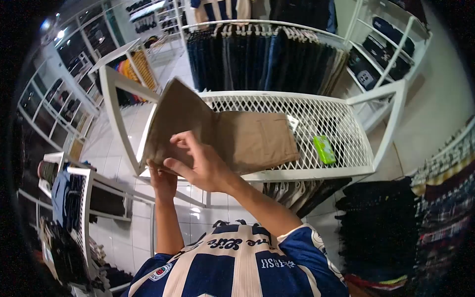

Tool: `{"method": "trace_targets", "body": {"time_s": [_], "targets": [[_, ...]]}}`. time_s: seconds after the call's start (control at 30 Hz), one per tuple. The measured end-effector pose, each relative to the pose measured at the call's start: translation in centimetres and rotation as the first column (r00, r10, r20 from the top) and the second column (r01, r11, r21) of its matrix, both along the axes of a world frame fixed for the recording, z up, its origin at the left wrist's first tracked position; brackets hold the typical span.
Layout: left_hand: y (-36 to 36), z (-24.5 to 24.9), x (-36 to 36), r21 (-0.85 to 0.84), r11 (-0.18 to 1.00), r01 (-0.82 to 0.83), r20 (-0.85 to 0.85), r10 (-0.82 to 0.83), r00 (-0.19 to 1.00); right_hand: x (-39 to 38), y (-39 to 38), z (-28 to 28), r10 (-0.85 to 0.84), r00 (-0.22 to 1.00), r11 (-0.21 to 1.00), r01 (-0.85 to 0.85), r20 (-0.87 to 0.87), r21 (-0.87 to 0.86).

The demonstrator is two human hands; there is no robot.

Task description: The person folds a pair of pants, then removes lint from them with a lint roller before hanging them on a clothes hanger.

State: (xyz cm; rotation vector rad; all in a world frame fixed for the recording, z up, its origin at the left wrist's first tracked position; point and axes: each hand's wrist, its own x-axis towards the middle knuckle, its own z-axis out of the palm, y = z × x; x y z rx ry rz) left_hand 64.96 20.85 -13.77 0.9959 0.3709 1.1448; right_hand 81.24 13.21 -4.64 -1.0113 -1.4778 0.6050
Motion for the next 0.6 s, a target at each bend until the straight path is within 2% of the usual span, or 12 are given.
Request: {"method": "trace_targets", "body": {"time_s": [0.03,0.07,0.1,0.13,0.17,0.2,0.27,0.4,0.47,0.5,0.53,0.6], "targets": [[-0.3,1.7,-0.8,-0.047,0.999,0.004,0.078,0.000,0.997,0.7,-0.3,-0.2,-0.048,0.999,0.998,0.047,-0.004,-0.048],[-0.2,2.0,-1.1,-0.051,0.998,-0.022,0.085,0.027,0.996,2.0,-0.6,-0.8,-0.192,0.980,0.980,0.194,0.048,-0.036],[-0.1,2.1,-1.5,-0.035,0.987,-0.155,-0.057,0.153,0.987,4.2,-1.1,-1.7,-0.380,0.897,0.920,0.391,0.227,-0.007],[-0.1,2.0,-1.8,-0.009,0.959,-0.284,-0.196,0.276,0.941,7.0,-1.2,-4.2,-0.542,0.769,0.811,0.584,0.340,-0.028],[0.6,0.7,-2.8,-0.117,0.947,-0.300,-0.198,0.274,0.941,9.1,-2.3,-5.2,-0.640,0.605,0.637,0.763,0.474,-0.114],[0.8,0.2,-3.3,-0.129,0.937,-0.326,-0.192,0.299,0.935,11.7,-3.2,-7.5,-0.660,0.346,0.421,0.905,0.666,-0.053],[1.1,-0.6,-4.1,-0.225,0.906,-0.358,-0.172,0.324,0.930,15.9,-5.3,-11.1,-0.588,0.127,0.216,0.976,0.799,0.004],[3.3,-2.0,-5.2,-0.274,0.858,-0.436,-0.228,0.382,0.896,16.8,-5.9,-11.4,-0.584,0.153,0.201,0.979,0.797,-0.040],[4.0,-1.5,-5.0,-0.268,0.853,-0.448,-0.293,0.371,0.881,17.5,-5.4,-11.9,-0.735,0.378,0.362,0.921,0.562,-0.145],[4.6,-1.9,-4.7,-0.206,0.864,-0.459,-0.286,0.395,0.873,16.5,-4.9,-10.4,-0.757,0.424,0.375,0.905,0.497,-0.201],[5.0,-1.8,-4.4,-0.145,0.873,-0.465,-0.277,0.416,0.866,17.0,-4.7,-10.4,-0.765,0.415,0.362,0.909,0.493,-0.206],[5.5,-1.3,-3.9,-0.105,0.904,-0.414,-0.280,0.373,0.885,18.3,-4.3,-10.2,-0.798,0.414,0.455,0.890,0.437,-0.012]]}}
